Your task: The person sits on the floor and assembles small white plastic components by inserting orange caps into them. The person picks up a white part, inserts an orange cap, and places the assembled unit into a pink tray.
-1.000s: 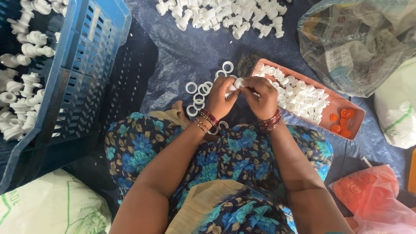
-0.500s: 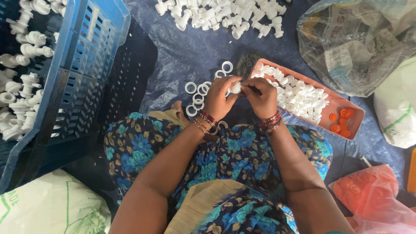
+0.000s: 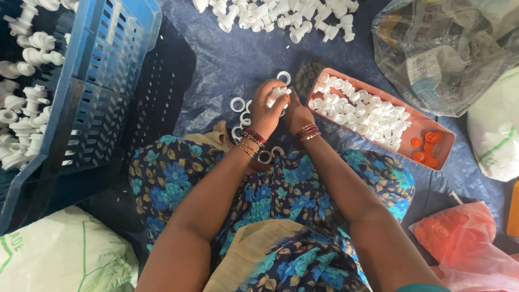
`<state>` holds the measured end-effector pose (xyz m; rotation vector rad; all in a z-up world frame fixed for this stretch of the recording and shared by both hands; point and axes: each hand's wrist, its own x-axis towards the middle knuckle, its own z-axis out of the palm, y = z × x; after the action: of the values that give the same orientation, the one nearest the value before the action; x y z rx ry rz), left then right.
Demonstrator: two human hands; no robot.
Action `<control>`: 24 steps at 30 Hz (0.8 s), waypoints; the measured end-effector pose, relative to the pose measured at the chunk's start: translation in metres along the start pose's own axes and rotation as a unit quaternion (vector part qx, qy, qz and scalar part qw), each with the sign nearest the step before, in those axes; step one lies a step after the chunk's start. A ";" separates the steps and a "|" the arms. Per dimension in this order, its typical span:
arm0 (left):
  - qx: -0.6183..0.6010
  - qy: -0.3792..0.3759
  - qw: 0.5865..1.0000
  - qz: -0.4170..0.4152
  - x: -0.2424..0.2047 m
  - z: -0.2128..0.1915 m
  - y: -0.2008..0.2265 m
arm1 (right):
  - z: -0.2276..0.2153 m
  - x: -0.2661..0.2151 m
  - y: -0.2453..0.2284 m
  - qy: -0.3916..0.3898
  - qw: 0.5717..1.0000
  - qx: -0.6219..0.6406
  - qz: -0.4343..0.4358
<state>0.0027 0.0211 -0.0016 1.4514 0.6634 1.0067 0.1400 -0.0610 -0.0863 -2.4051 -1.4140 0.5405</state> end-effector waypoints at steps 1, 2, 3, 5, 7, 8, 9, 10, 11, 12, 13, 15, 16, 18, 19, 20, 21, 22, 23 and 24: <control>0.009 -0.005 1.000 0.004 -0.001 0.001 -0.002 | 0.005 0.000 0.003 -0.049 0.995 0.016 0.083; 0.019 -0.010 1.000 0.008 -0.001 0.003 -0.004 | 0.007 0.000 0.005 -0.047 0.995 0.016 0.086; 0.008 -0.017 1.000 0.005 -0.002 0.004 -0.005 | 0.007 0.001 0.008 -0.044 0.995 0.015 0.088; -0.012 -0.032 0.999 -0.001 -0.002 0.005 -0.006 | -0.002 0.001 0.011 -0.019 1.000 -0.019 0.004; 0.001 -0.047 0.999 0.002 -0.002 0.004 -0.007 | -0.021 -0.002 0.008 0.025 0.981 -0.086 -0.169; 0.009 -0.054 0.999 0.003 -0.001 0.003 -0.007 | -0.033 -0.004 0.005 0.056 0.989 -0.005 -0.139; 0.003 -0.062 0.998 0.007 -0.002 0.003 -0.007 | -0.049 -0.011 0.003 0.084 0.988 0.076 -0.108; -0.003 -0.071 0.997 0.012 -0.003 0.003 -0.007 | -0.067 -0.017 0.000 0.111 0.979 0.156 -0.075; -0.010 -0.080 0.997 0.015 -0.005 0.004 -0.006 | -0.087 -0.022 -0.001 0.072 0.960 0.269 0.011; -0.007 -0.097 0.995 0.016 -0.008 0.004 -0.005 | -0.105 -0.028 -0.003 0.030 0.922 0.375 0.096; -0.004 -0.114 0.993 0.020 -0.008 0.004 -0.002 | -0.120 -0.033 -0.007 0.026 0.906 0.414 0.084; 0.009 -0.139 0.990 0.028 -0.009 0.005 0.004 | -0.139 -0.042 -0.017 0.017 0.868 0.492 0.058; 0.019 -0.146 0.989 0.033 -0.009 0.006 0.008 | -0.143 -0.042 -0.023 0.036 0.887 0.460 0.012; 0.055 -0.161 0.985 0.020 -0.010 0.008 0.013 | -0.141 -0.044 -0.031 0.069 0.915 0.391 -0.075; 0.081 -0.167 0.983 0.002 -0.013 0.008 0.015 | -0.137 -0.047 -0.034 0.082 0.928 0.354 -0.088; 0.106 -0.172 0.979 -0.016 -0.015 0.007 0.016 | -0.132 -0.049 -0.035 0.095 0.938 0.316 -0.101; 0.107 -0.167 0.980 -0.002 -0.015 0.007 0.017 | -0.130 -0.049 -0.035 0.108 0.948 0.277 -0.116; 0.107 -0.162 0.981 0.012 -0.016 0.006 0.017 | -0.129 -0.050 -0.034 0.102 0.950 0.258 -0.143; 0.107 -0.156 0.981 0.030 -0.013 0.006 0.017 | -0.133 -0.048 -0.031 0.098 0.951 0.236 -0.173; 0.104 -0.158 0.982 0.028 -0.010 0.007 0.016 | -0.138 -0.047 -0.029 0.094 0.951 0.214 -0.203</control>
<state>0.0013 0.0068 0.0127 1.7759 0.5067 0.7415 0.1606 -0.0978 0.0563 -1.7195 -1.4718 0.4434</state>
